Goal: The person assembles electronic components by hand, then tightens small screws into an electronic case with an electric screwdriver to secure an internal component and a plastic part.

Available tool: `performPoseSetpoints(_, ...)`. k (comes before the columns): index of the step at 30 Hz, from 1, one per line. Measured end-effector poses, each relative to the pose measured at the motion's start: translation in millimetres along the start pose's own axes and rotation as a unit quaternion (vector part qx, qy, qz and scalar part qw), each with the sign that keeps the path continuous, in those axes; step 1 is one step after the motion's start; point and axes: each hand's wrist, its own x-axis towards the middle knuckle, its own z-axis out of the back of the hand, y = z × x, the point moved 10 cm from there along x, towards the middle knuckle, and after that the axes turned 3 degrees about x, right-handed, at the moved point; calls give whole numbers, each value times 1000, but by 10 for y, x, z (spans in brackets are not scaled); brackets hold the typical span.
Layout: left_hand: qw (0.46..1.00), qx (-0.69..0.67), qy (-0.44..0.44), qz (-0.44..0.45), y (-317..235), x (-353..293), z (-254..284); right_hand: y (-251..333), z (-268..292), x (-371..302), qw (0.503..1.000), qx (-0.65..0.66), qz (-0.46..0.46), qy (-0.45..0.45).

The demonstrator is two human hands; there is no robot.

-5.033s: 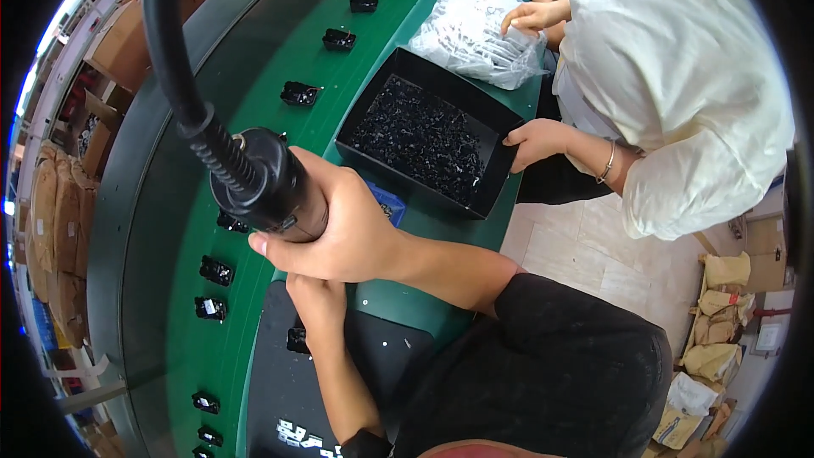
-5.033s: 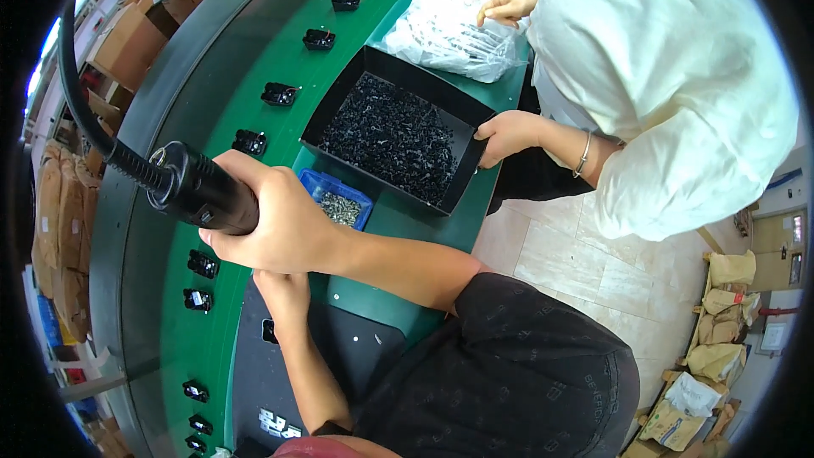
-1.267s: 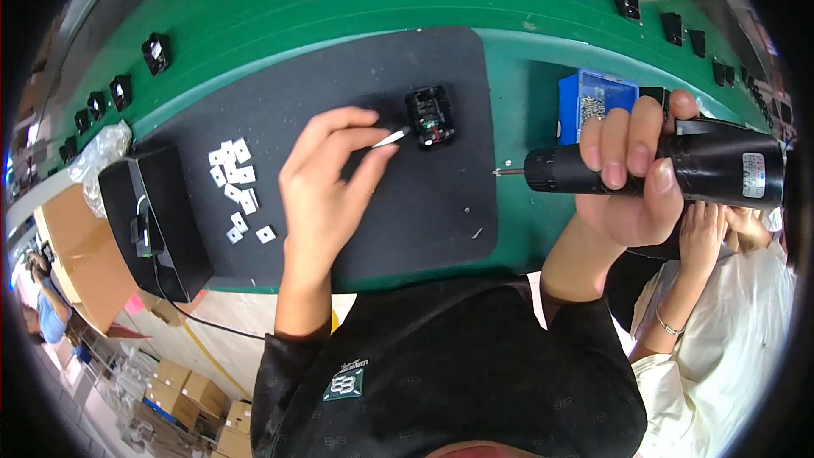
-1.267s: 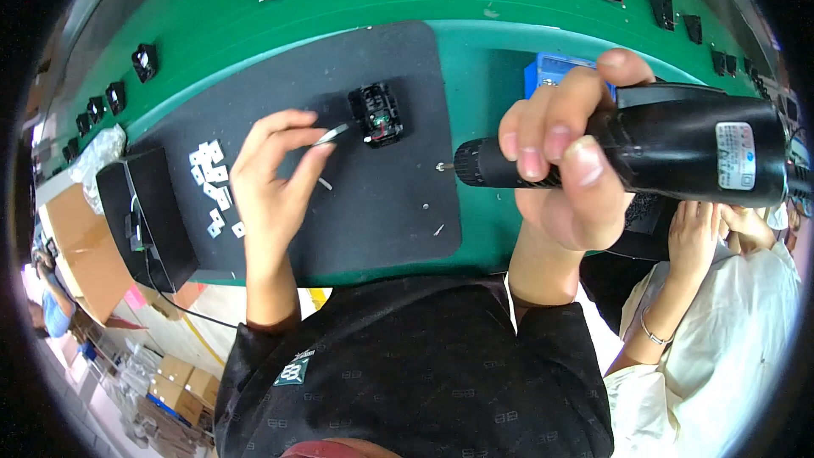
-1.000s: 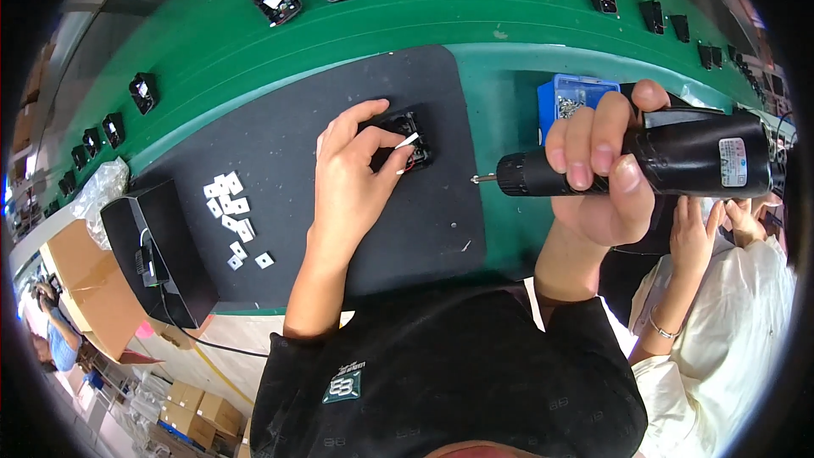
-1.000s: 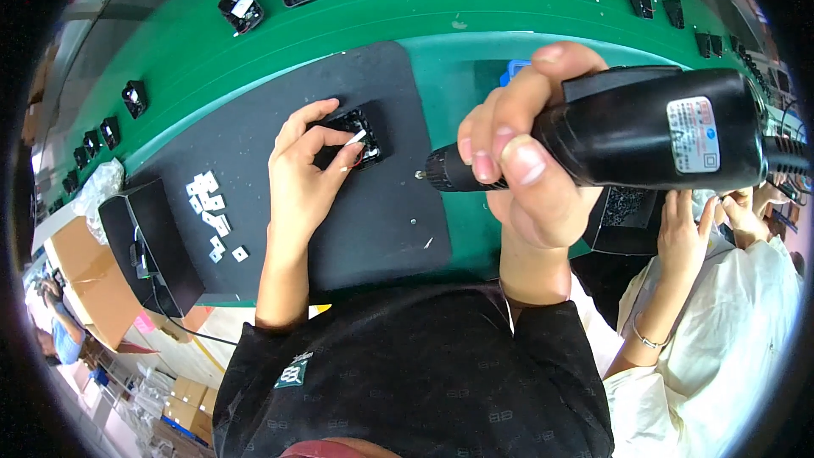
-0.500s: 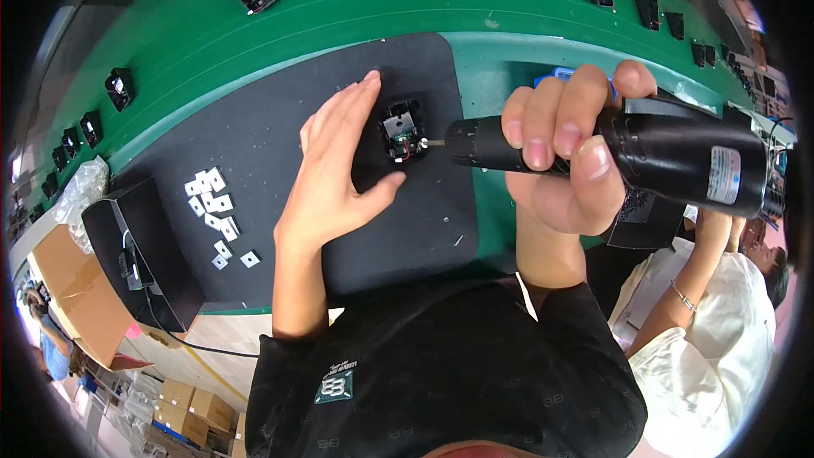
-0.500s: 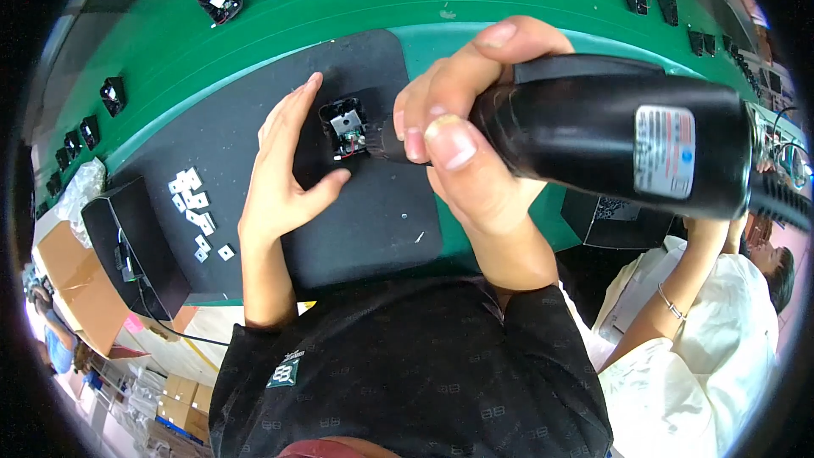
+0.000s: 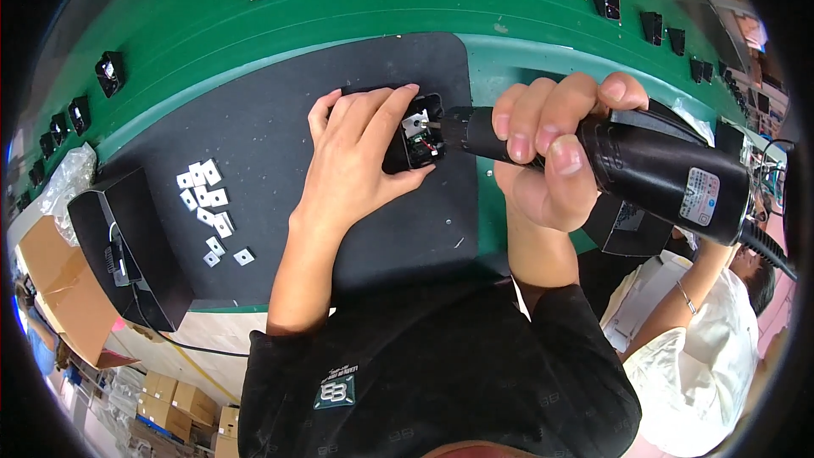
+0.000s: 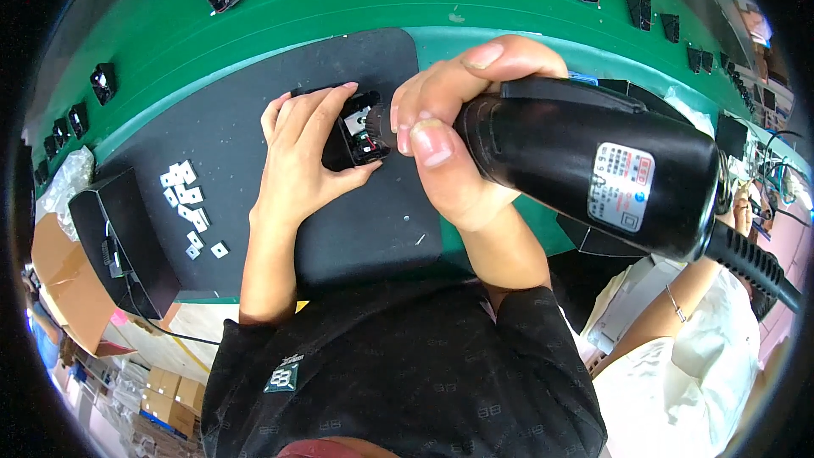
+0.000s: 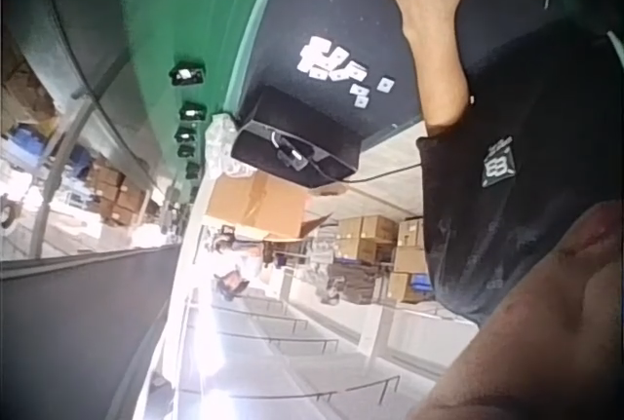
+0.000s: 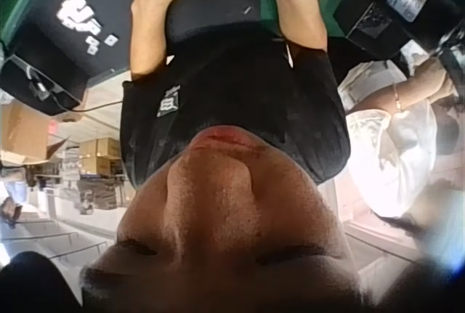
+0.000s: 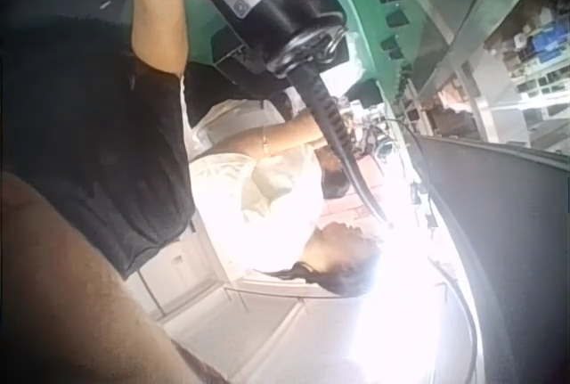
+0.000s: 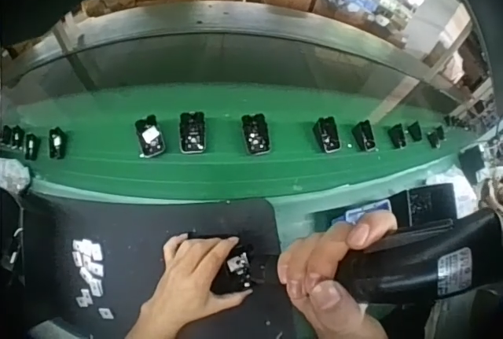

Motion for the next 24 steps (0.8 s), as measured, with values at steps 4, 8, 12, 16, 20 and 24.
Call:
performPoseSetpoints(4,1000,4,-1,0,-4,9,10,-39,30,-6,1000,-2,-5,-12)
performPoseSetpoints(8,1000,3,2,-2,-5,5,-10,-68,46,-17,1000,-11,-11,-14)
performPoseSetpoints(12,1000,-2,-2,-3,-1,6,10,-63,36,-6,1000,5,-10,-6)
performPoseSetpoints(16,1000,-3,-1,0,-3,16,-3,-55,50,-7,1000,-4,-11,-6)
performPoseSetpoints(20,1000,-3,-1,-1,2,10,-5,-77,48,0,1000,3,-11,-4)
performPoseSetpoints(24,1000,-6,-4,-2,11,23,-15,-88,31,0,1000,4,-18,13)
